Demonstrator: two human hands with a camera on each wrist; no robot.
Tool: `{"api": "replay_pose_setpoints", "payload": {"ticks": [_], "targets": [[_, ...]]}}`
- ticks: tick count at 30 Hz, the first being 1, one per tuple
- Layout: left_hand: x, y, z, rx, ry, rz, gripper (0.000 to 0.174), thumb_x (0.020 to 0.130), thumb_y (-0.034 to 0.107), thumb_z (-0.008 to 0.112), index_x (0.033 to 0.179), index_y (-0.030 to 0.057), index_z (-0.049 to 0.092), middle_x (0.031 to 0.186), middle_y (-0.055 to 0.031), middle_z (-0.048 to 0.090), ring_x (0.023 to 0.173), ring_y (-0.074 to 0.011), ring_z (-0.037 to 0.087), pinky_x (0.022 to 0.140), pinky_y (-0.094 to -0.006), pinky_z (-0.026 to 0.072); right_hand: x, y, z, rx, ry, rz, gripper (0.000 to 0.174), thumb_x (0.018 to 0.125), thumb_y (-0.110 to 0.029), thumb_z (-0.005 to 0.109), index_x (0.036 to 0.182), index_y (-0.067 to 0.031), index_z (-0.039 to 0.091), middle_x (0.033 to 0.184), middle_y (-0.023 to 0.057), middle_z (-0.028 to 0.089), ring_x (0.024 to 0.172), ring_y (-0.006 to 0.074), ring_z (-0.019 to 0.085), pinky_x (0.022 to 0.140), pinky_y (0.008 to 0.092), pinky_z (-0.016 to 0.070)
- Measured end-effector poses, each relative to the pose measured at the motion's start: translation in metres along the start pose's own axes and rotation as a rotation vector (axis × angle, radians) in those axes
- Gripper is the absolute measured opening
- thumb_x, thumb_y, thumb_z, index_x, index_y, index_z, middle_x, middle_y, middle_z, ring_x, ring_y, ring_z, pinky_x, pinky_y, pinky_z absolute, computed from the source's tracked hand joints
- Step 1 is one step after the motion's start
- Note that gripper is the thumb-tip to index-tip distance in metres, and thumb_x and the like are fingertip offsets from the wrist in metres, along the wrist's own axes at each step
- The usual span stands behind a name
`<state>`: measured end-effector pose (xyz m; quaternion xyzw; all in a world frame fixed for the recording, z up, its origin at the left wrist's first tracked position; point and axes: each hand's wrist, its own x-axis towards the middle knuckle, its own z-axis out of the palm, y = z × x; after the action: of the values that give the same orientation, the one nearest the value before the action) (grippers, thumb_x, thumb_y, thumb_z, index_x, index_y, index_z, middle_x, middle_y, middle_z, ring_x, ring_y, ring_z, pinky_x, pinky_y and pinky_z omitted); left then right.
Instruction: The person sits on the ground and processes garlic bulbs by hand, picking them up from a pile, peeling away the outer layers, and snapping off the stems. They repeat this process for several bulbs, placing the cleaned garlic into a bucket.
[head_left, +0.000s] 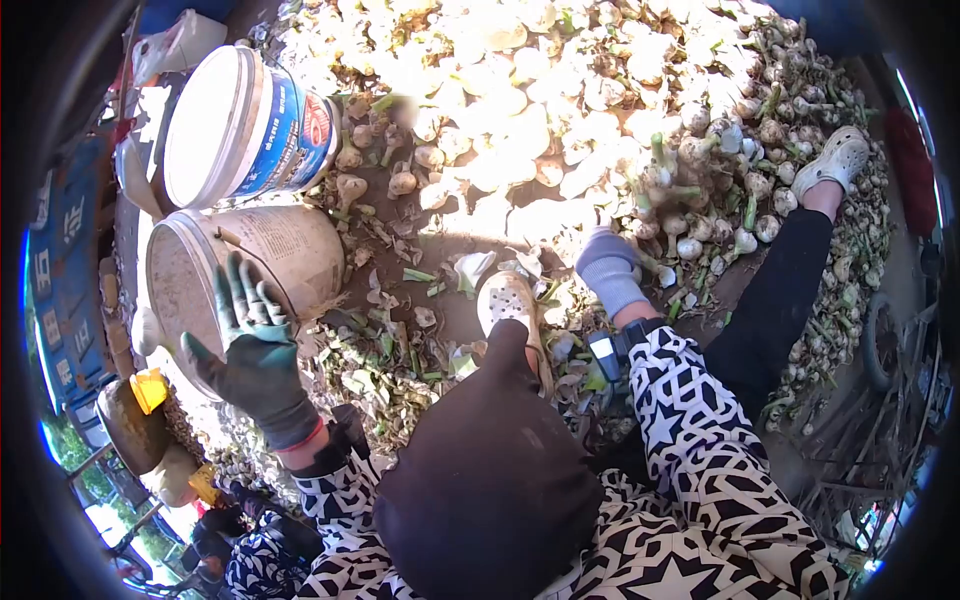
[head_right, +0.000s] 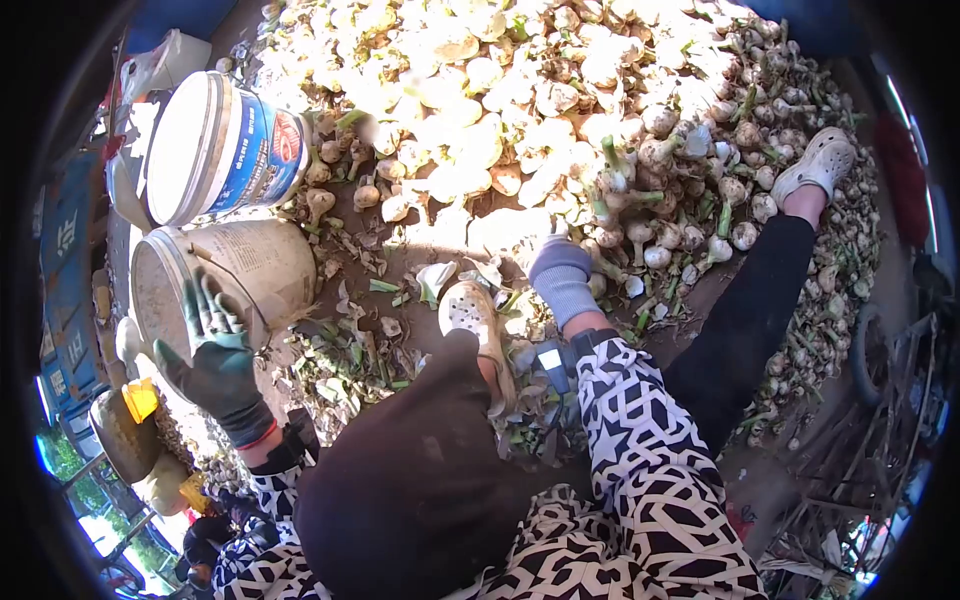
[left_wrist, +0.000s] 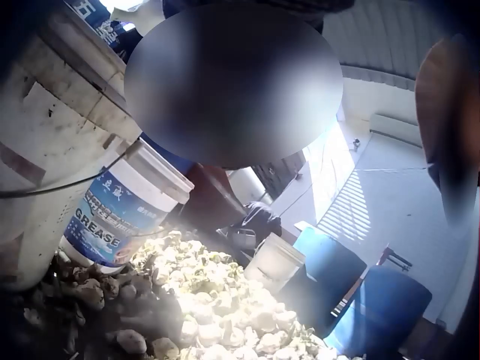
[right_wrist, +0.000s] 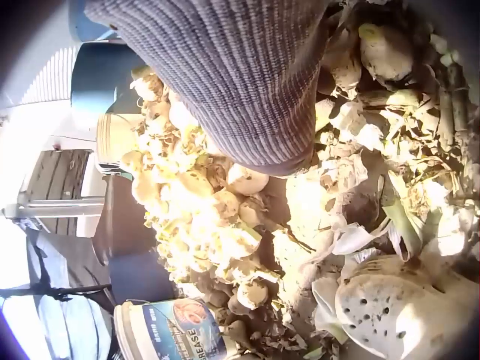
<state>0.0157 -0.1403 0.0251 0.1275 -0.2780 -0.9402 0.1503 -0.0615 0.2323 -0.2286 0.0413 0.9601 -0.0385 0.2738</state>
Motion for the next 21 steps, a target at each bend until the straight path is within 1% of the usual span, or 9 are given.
{"api": "replay_pose_setpoints", "payload": {"ticks": [4, 6, 7, 12, 14, 16, 18, 20, 21], "targets": [[0.001, -0.121, -0.009, 0.928, -0.004, -0.415, 0.055, 0.093, 0.031, 0.054, 0.135, -0.0017, 0.041, 0.117, -0.0173, 0.058, 0.103, -0.0226, 0.060, 0.087, -0.0321, 0.0501, 0.031, -0.014, 0.019, 0.161, 0.137, -0.018, 0.020, 0.081, -0.022, 0.059, 0.089, -0.0069, 0.070, 0.085, 0.0144, 0.070, 0.080, 0.0317, 0.068, 0.066, 0.0391, 0.0542], [0.004, -0.174, -0.024, 1.295, -0.272, -0.394, 0.068, 0.082, 0.018, 0.071, 0.140, 0.0047, 0.037, 0.123, -0.0164, 0.052, 0.105, -0.0197, 0.057, 0.087, -0.0315, 0.0495, 0.017, -0.016, -0.004, 0.143, 0.161, -0.129, 0.024, 0.081, -0.022, 0.060, 0.098, -0.0074, 0.067, 0.084, 0.0150, 0.069, 0.077, 0.0322, 0.067, 0.066, 0.0404, 0.0538], [0.008, -0.197, -0.036, 1.566, -0.465, -0.036, 0.074, 0.078, 0.015, 0.074, 0.141, 0.0102, 0.037, 0.125, -0.0156, 0.049, 0.103, -0.0194, 0.056, 0.086, -0.0332, 0.0499, 0.005, -0.019, -0.020, 0.138, 0.179, -0.230, 0.032, 0.080, -0.022, 0.061, 0.108, -0.0078, 0.063, 0.082, 0.0157, 0.068, 0.075, 0.0328, 0.066, 0.067, 0.0416, 0.0535], [0.023, -0.199, -0.003, 1.391, -0.614, -0.600, 0.070, 0.077, 0.012, 0.074, 0.138, 0.0164, 0.041, 0.107, -0.0079, 0.057, 0.090, -0.0138, 0.057, 0.081, -0.0292, 0.0507, -0.067, -0.036, -0.094, 0.212, 0.456, -0.724, 0.062, 0.073, -0.010, 0.064, 0.133, -0.0091, 0.047, 0.099, 0.0172, 0.065, 0.080, 0.0335, 0.064, 0.072, 0.0409, 0.0518], [0.014, -0.194, -0.004, 1.421, -0.563, -0.543, 0.064, 0.076, 0.008, 0.074, 0.134, 0.0126, 0.045, 0.101, -0.0048, 0.058, 0.088, -0.0124, 0.057, 0.080, -0.0279, 0.0507, -0.076, -0.040, -0.112, 0.227, 0.607, -0.802, 0.048, 0.079, -0.012, 0.062, 0.126, -0.0086, 0.050, 0.090, 0.0104, 0.066, 0.072, 0.0262, 0.064, 0.061, 0.0380, 0.0509], [0.005, -0.193, -0.011, 0.837, -0.398, -0.489, 0.060, 0.075, 0.004, 0.074, 0.129, 0.0080, 0.048, 0.105, -0.0055, 0.057, 0.092, -0.0124, 0.058, 0.083, -0.0279, 0.0503, -0.086, -0.039, -0.120, 0.901, 0.434, -0.484, 0.052, 0.082, -0.010, 0.065, 0.131, -0.0034, 0.047, 0.104, 0.0113, 0.066, 0.082, 0.0209, 0.066, 0.070, 0.0339, 0.0528], [-0.003, -0.187, -0.003, 1.035, -0.438, -0.303, 0.060, 0.073, 0.000, 0.074, 0.127, 0.0053, 0.049, 0.111, -0.0069, 0.056, 0.100, -0.0132, 0.058, 0.088, -0.0299, 0.0493, -0.076, -0.033, -0.096, 1.324, 0.322, -0.359, 0.044, 0.089, -0.016, 0.064, 0.128, -0.0018, 0.049, 0.105, 0.0088, 0.064, 0.085, 0.0146, 0.064, 0.071, 0.0279, 0.0525], [-0.009, -0.189, -0.002, 1.267, -0.498, -0.011, 0.060, 0.073, 0.001, 0.075, 0.127, 0.0059, 0.049, 0.117, -0.0083, 0.055, 0.105, -0.0158, 0.058, 0.091, -0.0314, 0.0483, -0.088, -0.040, -0.094, 1.941, -0.321, -0.129, 0.030, 0.086, -0.018, 0.071, 0.111, -0.0066, 0.060, 0.086, 0.0018, 0.066, 0.074, 0.0050, 0.056, 0.064, 0.0208, 0.0471], [-0.011, -0.187, 0.002, 1.307, -0.541, 0.024, 0.062, 0.070, 0.001, 0.077, 0.126, 0.0060, 0.050, 0.117, -0.0092, 0.056, 0.108, -0.0181, 0.058, 0.093, -0.0321, 0.0482, -0.097, -0.060, -0.095, 1.873, -0.132, -0.110, 0.021, 0.084, -0.018, 0.073, 0.100, -0.0060, 0.066, 0.085, 0.0006, 0.066, 0.075, 0.0036, 0.058, 0.063, 0.0202, 0.0482]]}}
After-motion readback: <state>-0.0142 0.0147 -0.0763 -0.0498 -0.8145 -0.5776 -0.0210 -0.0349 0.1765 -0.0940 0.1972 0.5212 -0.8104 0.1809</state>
